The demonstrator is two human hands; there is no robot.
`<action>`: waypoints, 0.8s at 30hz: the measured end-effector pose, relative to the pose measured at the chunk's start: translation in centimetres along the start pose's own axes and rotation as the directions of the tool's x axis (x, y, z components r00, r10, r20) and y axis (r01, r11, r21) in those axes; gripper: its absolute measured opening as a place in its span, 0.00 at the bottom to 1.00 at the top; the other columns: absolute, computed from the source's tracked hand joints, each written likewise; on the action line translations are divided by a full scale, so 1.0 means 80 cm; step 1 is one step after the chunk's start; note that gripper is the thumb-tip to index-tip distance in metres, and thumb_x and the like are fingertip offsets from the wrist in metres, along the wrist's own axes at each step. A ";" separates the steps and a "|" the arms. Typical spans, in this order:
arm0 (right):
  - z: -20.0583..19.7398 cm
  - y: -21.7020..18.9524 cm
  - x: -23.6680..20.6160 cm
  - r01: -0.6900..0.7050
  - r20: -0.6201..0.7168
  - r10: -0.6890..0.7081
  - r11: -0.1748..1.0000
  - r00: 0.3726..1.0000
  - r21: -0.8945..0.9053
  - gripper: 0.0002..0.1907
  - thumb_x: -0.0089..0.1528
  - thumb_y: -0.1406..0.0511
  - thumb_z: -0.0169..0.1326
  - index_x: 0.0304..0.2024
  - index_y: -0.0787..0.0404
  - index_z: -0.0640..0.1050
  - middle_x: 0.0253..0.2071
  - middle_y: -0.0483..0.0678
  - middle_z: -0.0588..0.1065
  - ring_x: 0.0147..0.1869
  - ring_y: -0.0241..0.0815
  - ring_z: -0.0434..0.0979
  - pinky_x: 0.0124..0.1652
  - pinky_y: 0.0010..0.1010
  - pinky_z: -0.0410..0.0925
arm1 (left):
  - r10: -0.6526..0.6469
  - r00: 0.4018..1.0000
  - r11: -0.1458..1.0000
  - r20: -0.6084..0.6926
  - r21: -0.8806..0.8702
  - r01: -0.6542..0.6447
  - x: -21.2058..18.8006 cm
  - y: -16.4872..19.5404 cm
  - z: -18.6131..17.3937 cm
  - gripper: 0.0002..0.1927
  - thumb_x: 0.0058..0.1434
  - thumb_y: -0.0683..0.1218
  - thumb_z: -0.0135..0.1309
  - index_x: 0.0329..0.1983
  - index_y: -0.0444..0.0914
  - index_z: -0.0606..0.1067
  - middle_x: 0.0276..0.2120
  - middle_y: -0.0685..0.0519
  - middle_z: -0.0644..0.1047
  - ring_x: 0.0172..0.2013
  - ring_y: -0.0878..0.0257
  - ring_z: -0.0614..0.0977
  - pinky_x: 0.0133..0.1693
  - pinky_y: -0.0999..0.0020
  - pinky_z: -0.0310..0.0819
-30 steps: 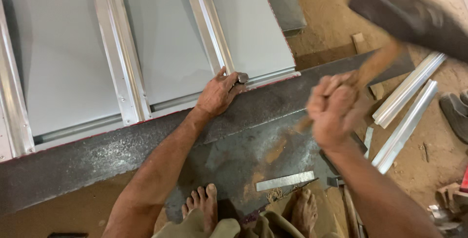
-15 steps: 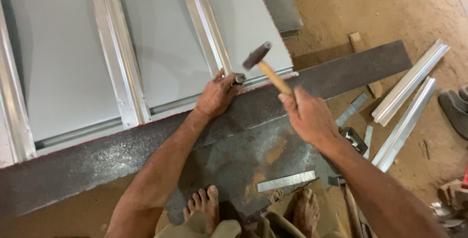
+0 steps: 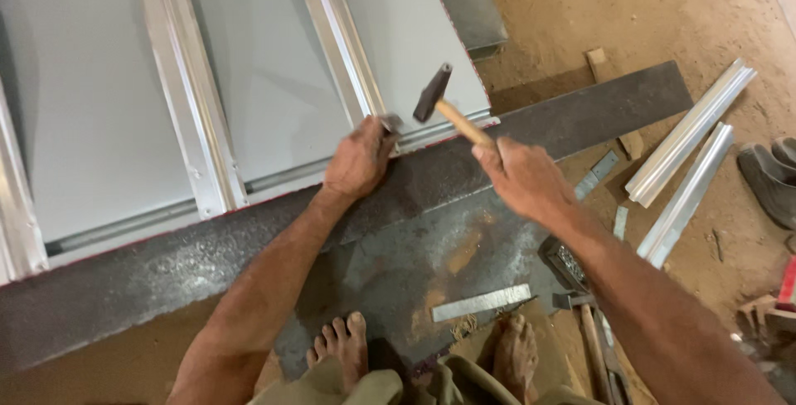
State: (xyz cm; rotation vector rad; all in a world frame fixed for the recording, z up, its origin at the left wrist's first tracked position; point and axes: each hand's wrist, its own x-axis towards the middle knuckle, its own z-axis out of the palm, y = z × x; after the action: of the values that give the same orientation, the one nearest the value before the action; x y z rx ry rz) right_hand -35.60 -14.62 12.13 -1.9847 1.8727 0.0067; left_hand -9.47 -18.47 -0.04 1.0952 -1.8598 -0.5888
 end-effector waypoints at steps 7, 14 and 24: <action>0.001 0.023 0.040 -0.013 0.190 0.041 0.989 0.981 -0.146 0.33 0.71 0.43 0.38 0.35 0.64 0.77 0.25 0.57 0.76 0.28 0.59 0.78 0.31 0.55 0.70 | -0.236 0.947 0.966 -0.218 -0.161 0.203 -0.004 0.003 -0.001 0.09 0.75 0.43 0.47 0.51 0.32 0.67 0.36 0.36 0.78 0.37 0.36 0.80 0.37 0.46 0.73; -0.031 0.043 0.047 -0.165 0.233 0.211 0.966 0.949 -0.202 0.33 0.71 0.44 0.37 0.39 0.65 0.77 0.28 0.58 0.77 0.31 0.58 0.80 0.35 0.55 0.72 | -0.200 0.949 0.976 -0.244 -0.137 0.171 -0.002 -0.001 0.004 0.09 0.75 0.43 0.47 0.52 0.32 0.67 0.37 0.36 0.78 0.38 0.36 0.80 0.38 0.46 0.73; -0.048 0.113 0.045 -0.339 0.174 0.374 0.919 0.911 -0.201 0.34 0.73 0.45 0.34 0.40 0.64 0.80 0.23 0.53 0.73 0.26 0.52 0.74 0.30 0.51 0.70 | -0.186 0.959 0.978 -0.212 -0.138 0.159 0.002 0.004 0.002 0.07 0.75 0.41 0.46 0.51 0.31 0.67 0.33 0.39 0.76 0.33 0.40 0.79 0.37 0.48 0.72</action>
State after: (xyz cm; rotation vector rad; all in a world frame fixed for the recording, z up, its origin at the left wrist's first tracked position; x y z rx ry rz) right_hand -44.93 -19.30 12.07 -1.6325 2.1202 0.4747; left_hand -9.81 -18.48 0.22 1.2003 -1.5258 -0.6405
